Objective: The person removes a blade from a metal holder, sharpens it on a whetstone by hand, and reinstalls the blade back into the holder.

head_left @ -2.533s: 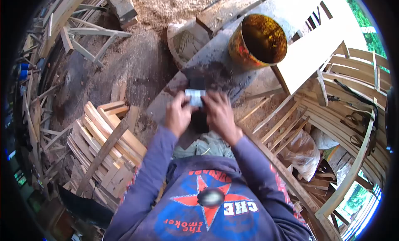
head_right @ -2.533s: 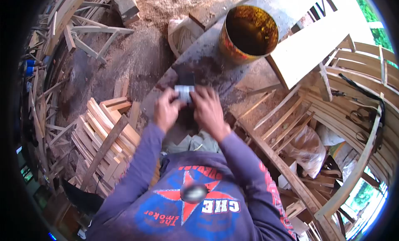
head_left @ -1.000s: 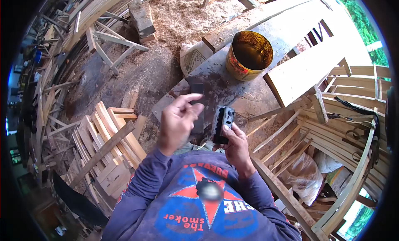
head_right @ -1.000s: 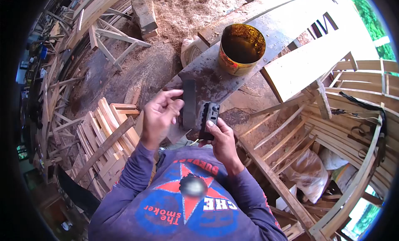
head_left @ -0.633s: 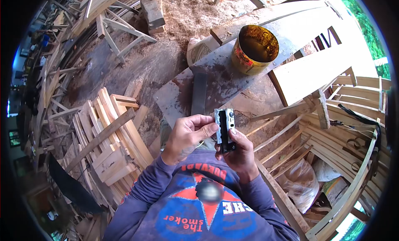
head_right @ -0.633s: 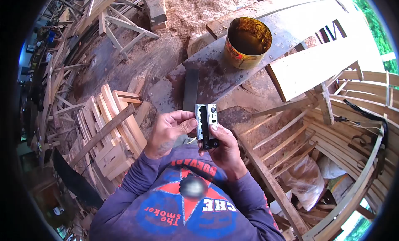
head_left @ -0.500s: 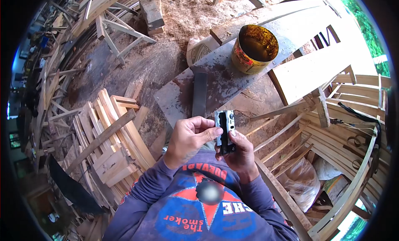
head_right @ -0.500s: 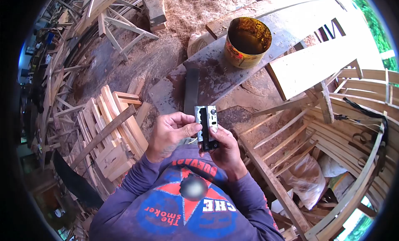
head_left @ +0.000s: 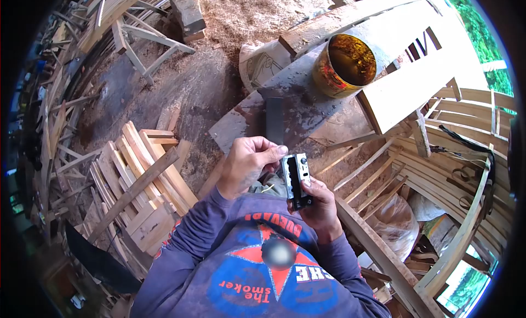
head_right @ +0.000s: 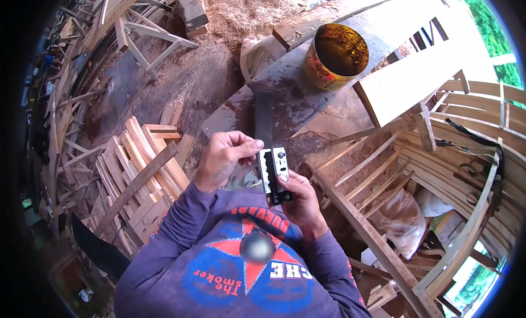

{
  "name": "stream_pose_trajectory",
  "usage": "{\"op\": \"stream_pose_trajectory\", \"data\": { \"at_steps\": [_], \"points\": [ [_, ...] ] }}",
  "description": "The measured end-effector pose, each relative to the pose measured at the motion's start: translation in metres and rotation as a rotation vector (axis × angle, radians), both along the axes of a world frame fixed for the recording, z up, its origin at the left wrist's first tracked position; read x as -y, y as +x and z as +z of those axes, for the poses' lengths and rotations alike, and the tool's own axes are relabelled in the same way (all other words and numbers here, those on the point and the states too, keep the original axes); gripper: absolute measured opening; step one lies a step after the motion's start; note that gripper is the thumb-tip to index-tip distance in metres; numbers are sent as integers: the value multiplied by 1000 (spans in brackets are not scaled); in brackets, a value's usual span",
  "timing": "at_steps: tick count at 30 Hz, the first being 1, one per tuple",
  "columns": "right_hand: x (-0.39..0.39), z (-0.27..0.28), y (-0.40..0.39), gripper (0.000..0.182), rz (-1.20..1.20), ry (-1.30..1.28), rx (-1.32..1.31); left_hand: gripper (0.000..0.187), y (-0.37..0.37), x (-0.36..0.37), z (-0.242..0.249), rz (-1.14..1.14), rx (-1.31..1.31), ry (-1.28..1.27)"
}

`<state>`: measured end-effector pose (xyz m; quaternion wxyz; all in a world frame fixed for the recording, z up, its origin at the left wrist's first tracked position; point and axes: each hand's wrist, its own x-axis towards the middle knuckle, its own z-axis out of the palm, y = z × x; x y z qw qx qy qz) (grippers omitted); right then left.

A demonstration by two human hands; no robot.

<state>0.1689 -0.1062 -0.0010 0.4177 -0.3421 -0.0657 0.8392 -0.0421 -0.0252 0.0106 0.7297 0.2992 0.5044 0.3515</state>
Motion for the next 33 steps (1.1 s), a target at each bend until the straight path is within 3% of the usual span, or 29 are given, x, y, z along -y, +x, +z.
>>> {"op": "stream_pose_trajectory", "data": {
  "at_steps": [3, 6, 9, 10, 12, 15, 18, 20, 22, 33],
  "points": [
    [5, -10, -10, 40, 12, -40, -87, 23, -17, -10, -11, 139, 15, 42],
    [10, -15, -22, 62, -30, -114, -263, 27, -31, -9, -9, 37, 28, 57],
    [8, -10, -31, 72, -48, -103, -350, 36, -35, 1, -8, -99, 85, 98],
    [5, -6, -32, 75, -36, -87, -379, 37, -32, 4, -6, -75, 225, 101],
    [-2, -5, -35, 75, -30, -61, -418, 37, -34, 5, -4, -67, 424, 54],
    [-17, -13, -27, 68, 20, -21, -485, 36, -25, -5, 1, -67, 391, 127],
    [-31, -21, -15, 47, 83, 37, -491, 36, -6, -13, -4, -26, 336, 132],
    [-40, -18, -8, 46, 76, 9, -554, 35, 8, -23, -7, -23, 188, 255],
    [-48, -17, 5, 42, 87, -9, -621, 35, 24, -33, 0, -7, 209, 256],
    [-96, -22, 94, 53, 74, -202, -699, 35, 112, -80, 11, 34, 211, 3]
  ]
}}
